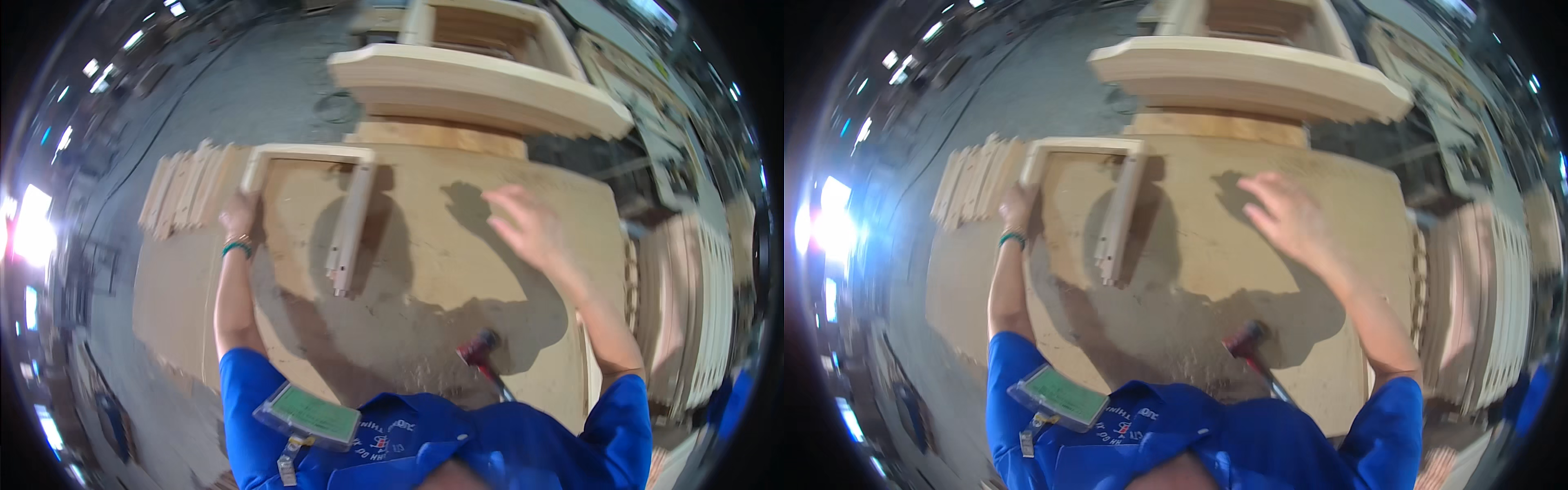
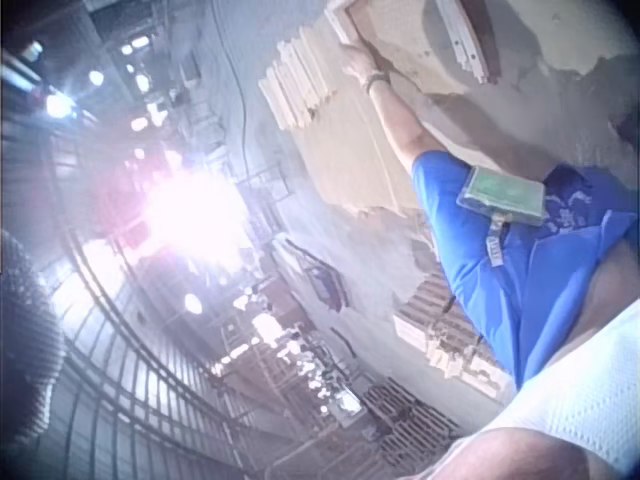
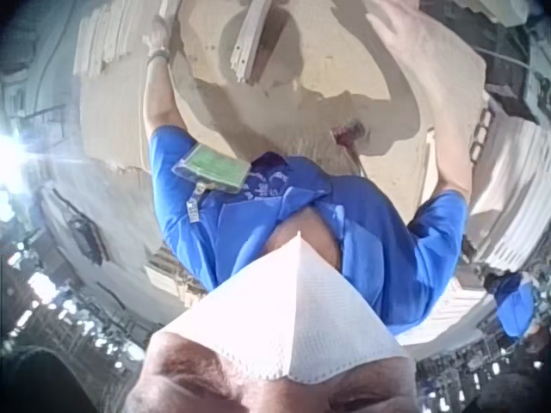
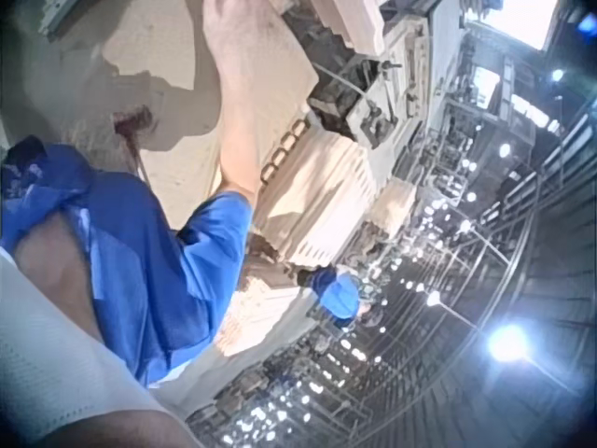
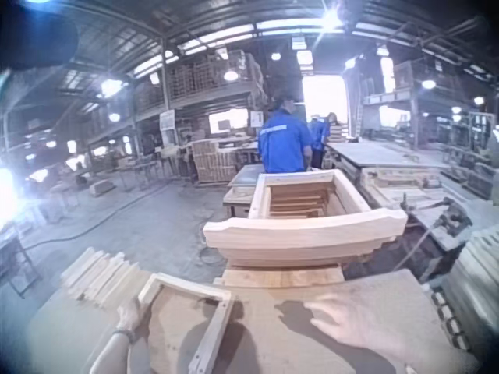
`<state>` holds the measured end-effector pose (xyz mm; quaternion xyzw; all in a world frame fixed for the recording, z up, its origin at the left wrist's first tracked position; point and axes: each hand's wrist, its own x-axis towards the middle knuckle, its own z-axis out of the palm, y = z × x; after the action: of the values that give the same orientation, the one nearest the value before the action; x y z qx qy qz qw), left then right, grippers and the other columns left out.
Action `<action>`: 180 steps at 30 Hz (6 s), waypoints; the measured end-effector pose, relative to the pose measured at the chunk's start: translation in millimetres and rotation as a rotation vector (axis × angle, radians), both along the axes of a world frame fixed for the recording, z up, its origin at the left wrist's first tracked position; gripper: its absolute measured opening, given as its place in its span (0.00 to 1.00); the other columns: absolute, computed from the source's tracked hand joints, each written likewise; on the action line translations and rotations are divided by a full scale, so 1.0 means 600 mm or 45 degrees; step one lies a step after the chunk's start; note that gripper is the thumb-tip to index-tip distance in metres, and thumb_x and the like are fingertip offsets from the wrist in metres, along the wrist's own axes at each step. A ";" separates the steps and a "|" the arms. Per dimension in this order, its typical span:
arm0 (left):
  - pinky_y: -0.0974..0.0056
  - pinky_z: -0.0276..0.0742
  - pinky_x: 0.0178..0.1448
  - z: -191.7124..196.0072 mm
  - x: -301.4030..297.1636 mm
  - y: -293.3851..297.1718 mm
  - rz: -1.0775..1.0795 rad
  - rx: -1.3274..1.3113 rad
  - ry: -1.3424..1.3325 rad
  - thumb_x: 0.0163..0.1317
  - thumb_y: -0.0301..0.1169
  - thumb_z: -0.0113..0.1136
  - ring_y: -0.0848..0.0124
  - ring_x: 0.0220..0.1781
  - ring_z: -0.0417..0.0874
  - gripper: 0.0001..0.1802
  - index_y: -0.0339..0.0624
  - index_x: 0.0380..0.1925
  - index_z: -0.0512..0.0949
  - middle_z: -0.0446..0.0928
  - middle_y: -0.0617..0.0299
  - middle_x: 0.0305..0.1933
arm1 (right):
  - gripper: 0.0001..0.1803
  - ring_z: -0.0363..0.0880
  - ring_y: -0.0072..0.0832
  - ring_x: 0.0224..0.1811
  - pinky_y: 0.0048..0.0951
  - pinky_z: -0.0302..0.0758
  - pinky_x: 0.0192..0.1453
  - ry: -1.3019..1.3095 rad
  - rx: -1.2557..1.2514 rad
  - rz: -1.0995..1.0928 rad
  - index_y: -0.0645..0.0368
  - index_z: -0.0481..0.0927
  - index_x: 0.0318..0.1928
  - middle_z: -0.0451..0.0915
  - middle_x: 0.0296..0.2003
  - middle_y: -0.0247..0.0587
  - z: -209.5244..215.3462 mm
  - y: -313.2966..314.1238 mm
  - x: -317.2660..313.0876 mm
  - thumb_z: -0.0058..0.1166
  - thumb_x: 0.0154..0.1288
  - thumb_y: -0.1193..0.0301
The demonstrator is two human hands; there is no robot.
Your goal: The person assembles wooden chair frames by hand, using a rubber mallet to tap dowels and slats into place. They repeatedly pick up frame pieces and slats, align them, and hammer them together on a workbench in a factory setting.
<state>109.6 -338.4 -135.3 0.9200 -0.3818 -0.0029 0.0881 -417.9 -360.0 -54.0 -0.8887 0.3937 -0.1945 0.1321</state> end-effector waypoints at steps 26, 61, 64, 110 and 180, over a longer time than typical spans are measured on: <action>0.64 0.73 0.59 0.099 -0.300 -0.122 -0.966 -0.852 1.737 0.60 0.36 0.64 0.70 0.55 0.76 0.45 0.46 0.72 0.49 0.70 0.55 0.61 | 0.38 0.66 0.52 0.62 0.72 0.59 0.62 -2.553 1.379 -0.411 0.57 0.64 0.62 0.68 0.59 0.52 -0.041 -0.177 0.053 0.66 0.56 0.56; 0.62 0.66 0.63 0.204 -0.317 -0.375 -0.911 -1.416 1.340 0.61 0.56 0.59 0.67 0.59 0.70 0.39 0.35 0.57 0.62 0.70 0.53 0.56 | 0.28 0.85 0.36 0.34 0.29 0.84 0.33 -1.576 0.876 -0.384 0.64 0.76 0.46 0.80 0.36 0.47 0.108 -0.377 0.023 0.68 0.55 0.56; 0.62 0.67 0.63 0.199 -0.303 -0.378 -0.901 -1.444 1.374 0.61 0.55 0.60 0.67 0.59 0.71 0.38 0.37 0.58 0.62 0.70 0.54 0.56 | 0.27 0.85 0.34 0.34 0.29 0.84 0.35 -1.565 0.866 -0.353 0.63 0.77 0.45 0.81 0.36 0.47 0.103 -0.385 0.030 0.68 0.55 0.56; 0.56 0.69 0.61 0.257 -0.278 -0.485 -0.726 -1.093 1.024 0.53 0.60 0.63 0.59 0.58 0.73 0.52 0.31 0.63 0.57 0.69 0.47 0.59 | 0.22 0.80 0.27 0.23 0.28 0.76 0.32 -0.537 -0.115 -0.664 0.58 0.74 0.23 0.79 0.18 0.38 0.096 -0.424 -0.050 0.61 0.57 0.52; 0.44 0.74 0.39 0.024 -0.320 0.108 -0.556 -0.214 0.295 0.55 0.29 0.52 0.44 0.35 0.81 0.18 0.38 0.47 0.67 0.79 0.41 0.32 | 0.23 0.77 0.23 0.47 0.25 0.76 0.50 -0.737 1.288 0.161 0.62 0.69 0.61 0.76 0.50 0.41 -0.182 0.078 0.214 0.52 0.68 0.68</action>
<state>-82.3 -273.7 -120.7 0.7989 -0.5574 -0.0955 0.2048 -289.8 -313.0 -163.5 -0.6477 0.3316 -0.2089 0.6534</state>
